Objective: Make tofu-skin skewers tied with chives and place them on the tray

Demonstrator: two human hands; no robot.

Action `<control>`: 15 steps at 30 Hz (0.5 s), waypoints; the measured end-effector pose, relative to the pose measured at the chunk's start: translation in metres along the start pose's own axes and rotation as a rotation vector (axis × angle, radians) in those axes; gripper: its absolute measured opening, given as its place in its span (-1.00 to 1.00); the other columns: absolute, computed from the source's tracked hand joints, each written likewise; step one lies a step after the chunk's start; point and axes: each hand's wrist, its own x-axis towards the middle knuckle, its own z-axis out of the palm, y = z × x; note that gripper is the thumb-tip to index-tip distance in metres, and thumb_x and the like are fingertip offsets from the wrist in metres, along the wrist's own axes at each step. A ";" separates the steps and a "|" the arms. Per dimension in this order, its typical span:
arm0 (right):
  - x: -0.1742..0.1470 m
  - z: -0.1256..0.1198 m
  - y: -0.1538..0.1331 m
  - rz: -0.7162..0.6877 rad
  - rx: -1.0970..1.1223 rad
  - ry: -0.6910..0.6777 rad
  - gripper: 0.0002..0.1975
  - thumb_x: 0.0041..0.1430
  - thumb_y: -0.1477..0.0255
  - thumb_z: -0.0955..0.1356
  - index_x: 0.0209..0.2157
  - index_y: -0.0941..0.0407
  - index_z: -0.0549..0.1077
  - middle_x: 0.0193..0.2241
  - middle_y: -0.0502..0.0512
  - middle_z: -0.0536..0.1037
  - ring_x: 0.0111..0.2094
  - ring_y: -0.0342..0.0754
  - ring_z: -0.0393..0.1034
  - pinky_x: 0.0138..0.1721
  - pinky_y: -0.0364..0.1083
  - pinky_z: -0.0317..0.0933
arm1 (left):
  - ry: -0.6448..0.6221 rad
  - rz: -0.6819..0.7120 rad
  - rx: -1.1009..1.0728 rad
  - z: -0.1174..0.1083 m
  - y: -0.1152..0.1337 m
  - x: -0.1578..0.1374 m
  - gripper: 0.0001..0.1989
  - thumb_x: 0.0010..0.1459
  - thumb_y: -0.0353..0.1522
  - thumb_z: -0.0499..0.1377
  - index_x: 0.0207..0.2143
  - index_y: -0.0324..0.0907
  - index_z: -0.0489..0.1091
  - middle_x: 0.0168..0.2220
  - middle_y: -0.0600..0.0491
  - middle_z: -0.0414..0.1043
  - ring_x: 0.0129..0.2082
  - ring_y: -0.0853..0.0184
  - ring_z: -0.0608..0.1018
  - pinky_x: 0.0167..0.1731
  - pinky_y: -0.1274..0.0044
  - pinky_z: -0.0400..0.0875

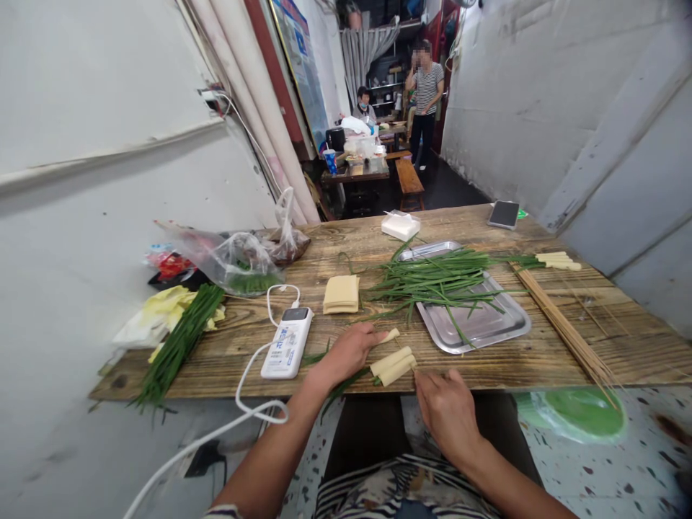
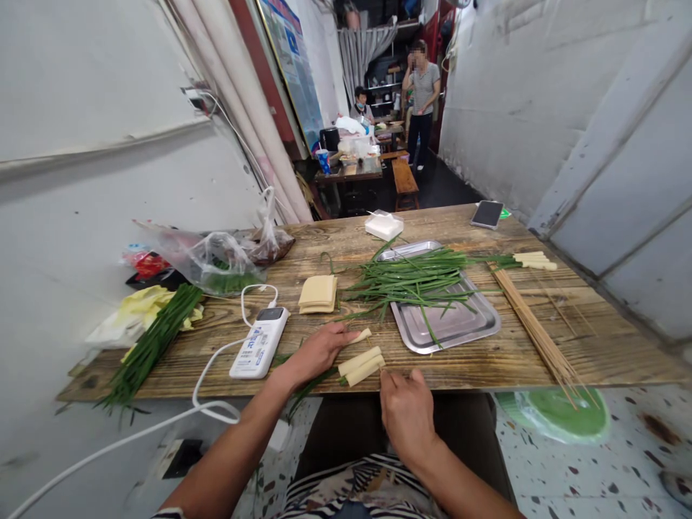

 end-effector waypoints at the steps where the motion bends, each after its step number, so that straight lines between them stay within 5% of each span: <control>1: 0.001 0.000 0.000 0.000 0.009 0.004 -0.70 0.26 0.61 0.16 -0.43 0.16 0.44 -0.59 0.03 0.46 -0.57 -0.13 0.22 -0.36 -0.05 -0.10 | -0.001 0.007 0.010 0.000 0.000 0.000 -0.61 0.32 -0.39 -0.14 0.01 -0.05 0.41 -0.35 -0.02 0.35 -0.33 0.29 0.37 -0.28 0.49 0.28; 15: 0.015 0.009 0.003 -0.024 -0.020 0.042 -0.75 0.20 0.65 0.19 -0.37 0.18 0.46 -0.56 0.05 0.46 -0.53 -0.09 0.23 -0.31 -0.05 -0.09 | -0.011 0.008 0.008 -0.001 -0.001 0.000 -0.60 0.34 -0.35 -0.16 0.00 -0.07 0.42 -0.34 0.00 0.35 -0.32 0.30 0.37 -0.28 0.51 0.26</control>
